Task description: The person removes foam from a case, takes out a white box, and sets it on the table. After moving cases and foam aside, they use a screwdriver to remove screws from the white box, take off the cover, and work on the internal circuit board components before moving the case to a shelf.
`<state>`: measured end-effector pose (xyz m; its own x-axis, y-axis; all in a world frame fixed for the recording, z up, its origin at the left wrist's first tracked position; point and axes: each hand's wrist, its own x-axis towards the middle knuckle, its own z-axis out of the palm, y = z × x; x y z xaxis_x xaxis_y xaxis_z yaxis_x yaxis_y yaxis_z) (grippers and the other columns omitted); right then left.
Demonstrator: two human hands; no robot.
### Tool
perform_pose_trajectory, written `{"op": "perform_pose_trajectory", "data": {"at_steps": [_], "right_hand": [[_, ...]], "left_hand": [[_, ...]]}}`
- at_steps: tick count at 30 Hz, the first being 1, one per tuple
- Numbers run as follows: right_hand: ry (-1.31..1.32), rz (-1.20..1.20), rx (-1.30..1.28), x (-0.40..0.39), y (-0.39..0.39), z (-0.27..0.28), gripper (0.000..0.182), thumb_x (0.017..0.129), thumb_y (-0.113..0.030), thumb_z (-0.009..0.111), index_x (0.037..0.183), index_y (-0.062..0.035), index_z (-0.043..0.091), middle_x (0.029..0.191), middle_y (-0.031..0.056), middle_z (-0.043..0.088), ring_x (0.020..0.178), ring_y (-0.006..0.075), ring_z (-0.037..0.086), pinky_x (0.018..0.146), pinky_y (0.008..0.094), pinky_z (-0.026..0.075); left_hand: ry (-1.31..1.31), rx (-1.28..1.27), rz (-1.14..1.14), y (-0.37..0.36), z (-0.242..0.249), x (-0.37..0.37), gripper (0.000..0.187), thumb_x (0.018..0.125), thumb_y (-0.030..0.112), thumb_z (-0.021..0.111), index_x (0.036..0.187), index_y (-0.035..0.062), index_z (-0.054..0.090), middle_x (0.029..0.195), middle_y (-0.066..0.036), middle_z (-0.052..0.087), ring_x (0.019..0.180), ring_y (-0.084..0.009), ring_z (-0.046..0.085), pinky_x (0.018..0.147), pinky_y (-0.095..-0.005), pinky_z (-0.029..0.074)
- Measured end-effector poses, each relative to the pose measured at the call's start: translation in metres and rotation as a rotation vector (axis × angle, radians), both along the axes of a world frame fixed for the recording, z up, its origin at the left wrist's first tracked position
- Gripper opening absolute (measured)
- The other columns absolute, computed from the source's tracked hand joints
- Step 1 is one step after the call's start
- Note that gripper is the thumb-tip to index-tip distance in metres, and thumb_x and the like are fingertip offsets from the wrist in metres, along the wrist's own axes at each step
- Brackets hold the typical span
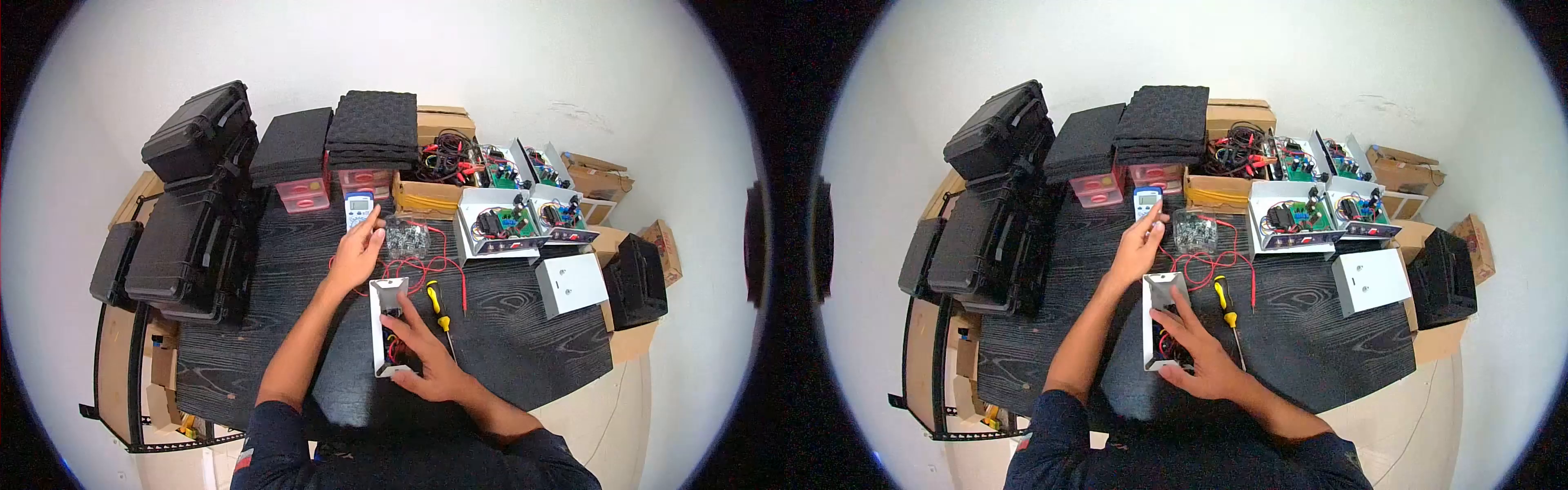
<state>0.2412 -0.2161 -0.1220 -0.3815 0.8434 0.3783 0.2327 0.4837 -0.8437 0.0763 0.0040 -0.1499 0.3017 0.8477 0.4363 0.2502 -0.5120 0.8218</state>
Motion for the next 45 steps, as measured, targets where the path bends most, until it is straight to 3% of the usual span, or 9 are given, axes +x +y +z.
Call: {"op": "perform_pose_trajectory", "data": {"at_steps": [4,7,12,19,24,28,36,40,45], "right_hand": [[-0.027,0.065,-0.036,0.004,-0.001,-0.005,0.095,0.083,-0.028,0.088,0.163,-0.0109,0.040,0.174,0.0279,0.012,0.156,0.0425,0.034,0.124,0.0504,0.032],[-0.094,-0.030,0.160,0.020,0.004,-0.022,0.101,0.077,-0.034,0.093,0.162,-0.0099,0.041,0.174,0.0285,0.012,0.159,0.0451,0.025,0.126,0.0537,0.028],[-0.241,0.010,0.051,0.024,0.025,-0.035,0.137,0.061,-0.053,0.100,0.167,-0.0102,0.024,0.170,0.0343,0.004,0.159,0.0521,0.010,0.128,0.0591,0.020],[-0.121,0.105,0.041,0.001,0.043,-0.045,0.141,0.052,-0.058,0.101,0.166,-0.0156,0.029,0.168,0.0323,0.009,0.156,0.0534,0.017,0.126,0.0595,0.024],[-0.176,0.018,0.175,-0.021,0.043,-0.019,0.118,0.053,-0.051,0.098,0.153,-0.0157,0.047,0.153,0.0313,0.032,0.142,0.0536,0.034,0.118,0.0643,0.029],[-0.353,-0.047,0.193,-0.026,0.033,-0.003,0.108,0.054,-0.054,0.096,0.145,-0.0141,0.055,0.152,0.0320,0.034,0.143,0.0537,0.033,0.118,0.0704,0.024],[-0.658,-0.104,0.142,-0.025,0.034,-0.027,0.097,0.056,-0.057,0.091,0.134,-0.0060,0.064,0.152,0.0323,0.036,0.145,0.0531,0.031,0.119,0.0733,0.020],[-0.689,-0.126,0.146,-0.029,0.036,-0.032,0.099,0.056,-0.059,0.090,0.134,-0.0034,0.064,0.153,0.0321,0.035,0.146,0.0522,0.031,0.119,0.0747,0.019],[-0.697,-0.135,0.226,-0.032,0.037,-0.043,0.094,0.064,-0.063,0.086,0.130,0.0006,0.067,0.151,0.0298,0.039,0.145,0.0494,0.034,0.119,0.0759,0.018]], "left_hand": [[-0.192,-0.309,-0.411,-0.034,0.009,-0.028,0.053,0.112,0.040,0.050,0.137,-0.0048,0.064,0.123,-0.013,0.074,0.104,-0.0188,0.066,0.099,-0.0355,0.051],[-0.260,-0.340,-0.477,-0.065,0.020,-0.040,0.051,0.111,0.040,0.054,0.134,-0.0045,0.066,0.119,-0.012,0.075,0.109,-0.0182,0.067,0.100,-0.0350,0.051],[-0.145,-0.299,-0.418,-0.087,0.035,-0.053,0.039,0.108,0.031,0.062,0.126,-0.0032,0.069,0.113,-0.007,0.074,0.103,-0.0116,0.066,0.092,-0.0304,0.053],[-0.155,-0.340,-0.265,-0.097,0.035,-0.072,0.029,0.100,0.019,0.075,0.120,-0.0016,0.070,0.103,-0.002,0.072,0.089,-0.0060,0.063,0.076,-0.0246,0.052],[-0.134,-0.370,-0.156,-0.104,0.038,-0.103,0.021,0.097,0.014,0.078,0.111,-0.0018,0.078,0.097,-0.006,0.078,0.086,-0.0076,0.068,0.077,-0.0261,0.055],[-0.042,-0.056,-0.107,-0.100,0.012,-0.120,0.020,0.096,0.008,0.075,0.111,-0.0046,0.076,0.099,-0.012,0.079,0.087,-0.0150,0.073,0.078,-0.0311,0.058],[0.073,0.017,-0.031,-0.091,-0.072,-0.116,0.021,0.093,0.009,0.076,0.111,-0.0033,0.074,0.101,-0.019,0.079,0.090,-0.0250,0.078,0.076,-0.0340,0.059],[0.070,0.093,-0.001,-0.085,-0.089,-0.116,0.019,0.094,0.010,0.074,0.107,-0.0030,0.074,0.100,-0.017,0.079,0.093,-0.0305,0.078,0.100,-0.0423,0.057],[0.112,0.096,-0.045,-0.084,-0.093,-0.122,0.015,0.093,0.009,0.072,0.102,-0.0018,0.076,0.097,-0.016,0.079,0.092,-0.0318,0.078,0.107,-0.0516,0.053]]}}
